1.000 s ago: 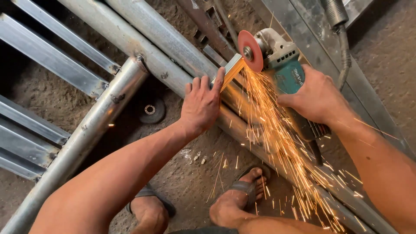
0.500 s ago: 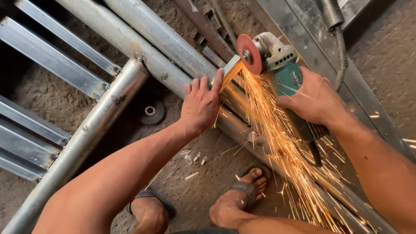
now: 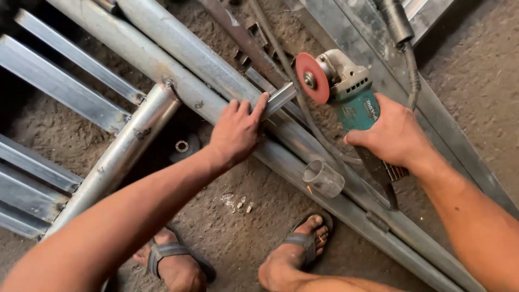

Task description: Cutting square metal tubes to size using a hand-held angle grinder on a workshop floor.

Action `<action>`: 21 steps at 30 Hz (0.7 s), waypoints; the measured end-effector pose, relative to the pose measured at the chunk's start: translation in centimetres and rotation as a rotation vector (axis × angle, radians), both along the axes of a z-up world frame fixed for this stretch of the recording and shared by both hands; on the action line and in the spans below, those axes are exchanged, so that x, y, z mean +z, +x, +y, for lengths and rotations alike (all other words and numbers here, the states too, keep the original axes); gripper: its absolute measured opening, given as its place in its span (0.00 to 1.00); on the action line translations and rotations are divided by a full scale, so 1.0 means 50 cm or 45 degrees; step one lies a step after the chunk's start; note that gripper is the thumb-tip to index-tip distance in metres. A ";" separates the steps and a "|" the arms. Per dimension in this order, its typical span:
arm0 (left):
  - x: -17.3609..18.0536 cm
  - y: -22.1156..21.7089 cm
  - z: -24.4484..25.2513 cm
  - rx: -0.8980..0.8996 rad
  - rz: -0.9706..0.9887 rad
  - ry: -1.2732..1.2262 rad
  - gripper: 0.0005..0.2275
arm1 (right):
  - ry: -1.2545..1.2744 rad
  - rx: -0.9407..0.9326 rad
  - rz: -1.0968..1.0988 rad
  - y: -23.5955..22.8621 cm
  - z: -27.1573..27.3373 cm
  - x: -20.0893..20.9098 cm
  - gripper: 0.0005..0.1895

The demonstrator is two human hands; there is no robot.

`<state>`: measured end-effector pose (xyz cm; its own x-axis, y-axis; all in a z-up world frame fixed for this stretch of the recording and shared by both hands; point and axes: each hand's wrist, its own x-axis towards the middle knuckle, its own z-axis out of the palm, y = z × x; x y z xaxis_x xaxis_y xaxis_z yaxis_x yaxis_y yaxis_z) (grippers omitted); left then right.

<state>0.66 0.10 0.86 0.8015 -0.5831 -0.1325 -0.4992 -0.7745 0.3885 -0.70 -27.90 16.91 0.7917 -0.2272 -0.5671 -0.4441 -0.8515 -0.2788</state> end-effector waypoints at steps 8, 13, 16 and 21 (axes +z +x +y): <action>0.053 0.038 0.026 -0.183 -0.040 0.192 0.26 | -0.003 0.002 -0.027 -0.018 -0.019 -0.006 0.30; 0.050 0.052 0.033 -0.294 -0.010 0.223 0.25 | -0.007 0.004 0.015 -0.033 -0.022 -0.005 0.32; 0.046 0.055 0.035 -0.302 -0.079 0.160 0.24 | -0.017 -0.012 0.033 -0.038 -0.019 -0.006 0.33; 0.031 0.056 0.033 -0.283 -0.031 0.205 0.24 | -0.038 -0.026 0.087 -0.040 -0.009 -0.003 0.35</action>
<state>3.47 1.77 2.42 0.6602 -0.7181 -0.2204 -0.6716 -0.6957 0.2550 -2.68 -28.34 16.74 0.7465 -0.2605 -0.6123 -0.4784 -0.8497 -0.2217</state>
